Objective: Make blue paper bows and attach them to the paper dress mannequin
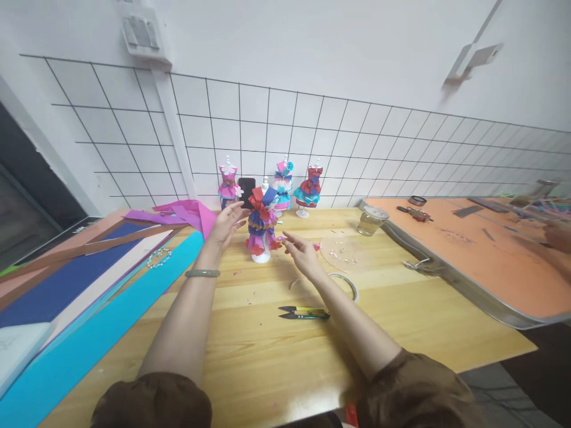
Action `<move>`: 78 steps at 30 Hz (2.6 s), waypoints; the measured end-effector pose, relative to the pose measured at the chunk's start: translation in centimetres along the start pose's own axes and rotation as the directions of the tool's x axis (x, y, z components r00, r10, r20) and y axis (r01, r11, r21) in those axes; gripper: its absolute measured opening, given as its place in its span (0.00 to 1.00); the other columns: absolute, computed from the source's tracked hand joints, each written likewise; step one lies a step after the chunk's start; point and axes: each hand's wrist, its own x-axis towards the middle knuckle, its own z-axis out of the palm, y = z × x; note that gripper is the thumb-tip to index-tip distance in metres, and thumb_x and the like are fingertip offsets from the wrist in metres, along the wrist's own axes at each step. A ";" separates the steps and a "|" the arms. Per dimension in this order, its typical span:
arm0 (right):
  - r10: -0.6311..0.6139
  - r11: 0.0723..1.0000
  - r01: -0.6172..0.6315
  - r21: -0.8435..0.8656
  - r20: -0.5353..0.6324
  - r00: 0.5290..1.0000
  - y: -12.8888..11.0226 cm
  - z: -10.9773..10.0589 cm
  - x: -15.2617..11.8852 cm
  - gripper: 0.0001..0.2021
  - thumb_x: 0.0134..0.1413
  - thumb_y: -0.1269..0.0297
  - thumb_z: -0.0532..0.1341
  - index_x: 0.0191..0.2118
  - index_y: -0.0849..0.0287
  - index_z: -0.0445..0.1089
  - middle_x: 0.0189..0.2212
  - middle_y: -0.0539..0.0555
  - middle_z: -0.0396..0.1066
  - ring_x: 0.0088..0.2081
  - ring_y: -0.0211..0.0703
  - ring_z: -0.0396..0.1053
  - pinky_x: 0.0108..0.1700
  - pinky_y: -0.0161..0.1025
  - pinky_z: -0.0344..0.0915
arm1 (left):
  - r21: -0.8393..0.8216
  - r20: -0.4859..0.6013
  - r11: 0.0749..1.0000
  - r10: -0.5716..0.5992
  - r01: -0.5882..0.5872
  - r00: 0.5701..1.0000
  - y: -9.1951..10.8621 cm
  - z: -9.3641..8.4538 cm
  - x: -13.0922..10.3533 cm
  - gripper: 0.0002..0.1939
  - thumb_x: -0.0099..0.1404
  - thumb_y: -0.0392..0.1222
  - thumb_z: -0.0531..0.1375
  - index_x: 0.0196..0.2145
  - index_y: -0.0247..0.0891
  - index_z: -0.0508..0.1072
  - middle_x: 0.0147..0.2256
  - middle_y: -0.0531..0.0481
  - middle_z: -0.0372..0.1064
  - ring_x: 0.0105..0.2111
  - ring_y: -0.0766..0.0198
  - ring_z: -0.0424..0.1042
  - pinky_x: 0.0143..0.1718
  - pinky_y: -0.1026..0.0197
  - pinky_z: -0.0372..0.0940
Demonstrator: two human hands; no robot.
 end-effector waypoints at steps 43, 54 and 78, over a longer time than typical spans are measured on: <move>-0.243 0.962 0.219 -0.163 -0.153 0.958 1.8 3.0 1.3 0.17 0.53 0.64 0.50 0.48 0.58 0.64 0.31 0.54 0.64 0.34 0.40 0.61 0.38 0.39 0.59 | 0.352 0.253 0.915 0.109 -0.196 0.961 -0.4 3.3 -0.8 0.39 0.44 0.40 0.65 0.54 0.39 0.56 0.50 0.42 0.59 0.49 0.53 0.61 0.47 0.53 0.59; -0.132 0.988 0.116 -0.100 -0.174 0.976 2.6 2.5 1.1 0.22 0.49 0.62 0.52 0.51 0.63 0.62 0.29 0.52 0.66 0.24 0.33 0.59 0.29 0.34 0.59 | 0.273 0.328 0.954 0.031 -0.126 0.944 -0.2 2.5 -0.7 0.41 0.43 0.39 0.66 0.54 0.43 0.54 0.56 0.43 0.50 0.53 0.51 0.55 0.47 0.53 0.60; -0.420 0.852 0.407 -0.329 0.035 0.907 -13.0 -1.8 7.2 0.18 0.49 0.55 0.55 0.43 0.60 0.68 0.34 0.54 0.68 0.32 0.37 0.64 0.35 0.39 0.61 | -0.136 -0.429 0.983 0.058 -0.127 0.902 1.2 -1.6 0.3 0.22 0.52 0.57 0.55 0.38 0.37 0.67 0.29 0.46 0.69 0.32 0.63 0.71 0.33 0.61 0.63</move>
